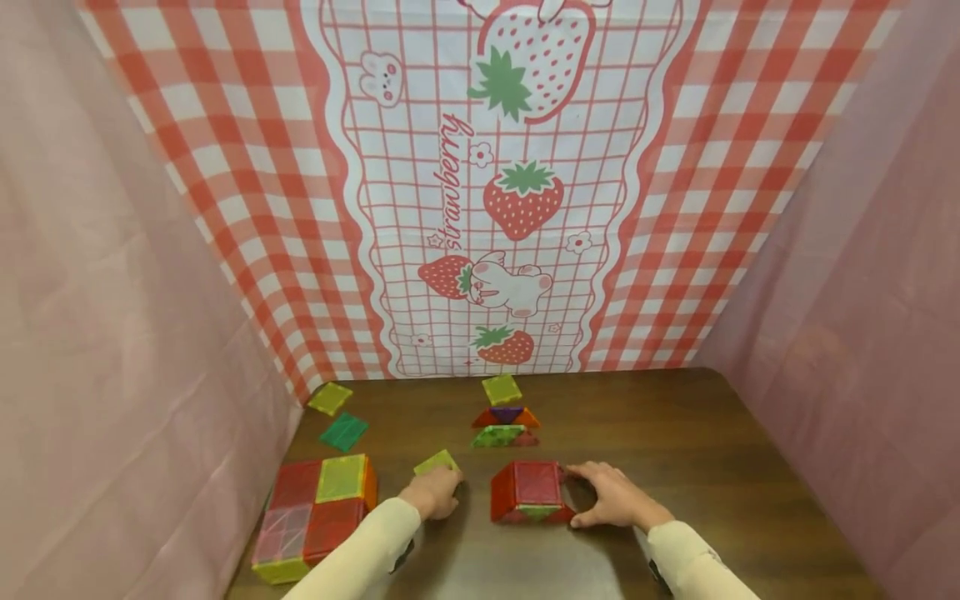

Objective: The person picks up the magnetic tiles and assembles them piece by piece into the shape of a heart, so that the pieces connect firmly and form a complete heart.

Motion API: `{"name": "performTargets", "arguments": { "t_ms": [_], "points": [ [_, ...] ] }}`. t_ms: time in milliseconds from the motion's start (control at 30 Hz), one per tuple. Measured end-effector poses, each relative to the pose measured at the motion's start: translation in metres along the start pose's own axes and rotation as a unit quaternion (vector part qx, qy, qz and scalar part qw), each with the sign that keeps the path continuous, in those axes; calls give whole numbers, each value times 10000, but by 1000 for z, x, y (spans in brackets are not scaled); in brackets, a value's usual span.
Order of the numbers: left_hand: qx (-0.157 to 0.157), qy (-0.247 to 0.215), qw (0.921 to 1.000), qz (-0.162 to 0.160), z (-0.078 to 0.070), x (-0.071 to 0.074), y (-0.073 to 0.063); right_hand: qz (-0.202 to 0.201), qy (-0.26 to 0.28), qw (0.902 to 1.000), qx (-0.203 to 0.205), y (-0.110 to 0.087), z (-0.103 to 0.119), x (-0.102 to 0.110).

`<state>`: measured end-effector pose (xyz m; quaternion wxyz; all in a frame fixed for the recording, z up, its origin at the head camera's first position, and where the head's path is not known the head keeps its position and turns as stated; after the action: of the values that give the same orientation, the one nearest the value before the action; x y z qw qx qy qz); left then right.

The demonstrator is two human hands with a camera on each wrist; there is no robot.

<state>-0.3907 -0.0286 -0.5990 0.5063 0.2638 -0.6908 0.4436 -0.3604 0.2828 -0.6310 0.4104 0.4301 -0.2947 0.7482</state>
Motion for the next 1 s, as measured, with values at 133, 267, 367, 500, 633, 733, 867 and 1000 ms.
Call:
{"name": "performTargets", "arguments": {
  "t_ms": [133, 267, 367, 500, 633, 733, 867, 1000],
  "points": [
    [488, -765, 9946, -502, 22, -8, 6, -71, -125, 9998, 98, 1, -1, 1],
    [646, -1151, 9900, -494, 35, -14, 7, -114, -90, 9999, 77, 0, 0, 0],
    [536, -977, 9922, -565, 37, -13, 7, -171, -114, 9998, 46, 0, 2, -1],
    [454, -871, 9936, -554, 40, -9, 6, -229, -88, 9997, 59, 4, 4, -4],
    [427, -988, 9910, -801, 44, 4, 2, -231, -78, 9997, 96, 11, 8, -8],
    [300, -1208, 9844, -1244, 41, 22, -8, -234, -75, 9996, 170, 16, 14, -10],
    [-281, -1426, 9742, -1726, 21, 50, -22, -245, -5, 9993, 282, 19, 21, -13],
    [-1073, -1305, 9725, -1600, -15, 72, -25, -255, -5, 9993, 260, 22, 25, -17]
  ]
}}
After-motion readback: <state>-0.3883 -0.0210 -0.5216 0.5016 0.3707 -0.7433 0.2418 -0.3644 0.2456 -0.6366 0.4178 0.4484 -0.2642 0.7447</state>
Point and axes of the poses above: each hand's wrist, its own y-axis towards the middle knuckle, its own x-axis out of the back of the hand, z = x × y, the point moved 5 cm from there along y, towards the middle knuckle, and after that the axes turned 8 degrees about z, right-handed, at the moved point
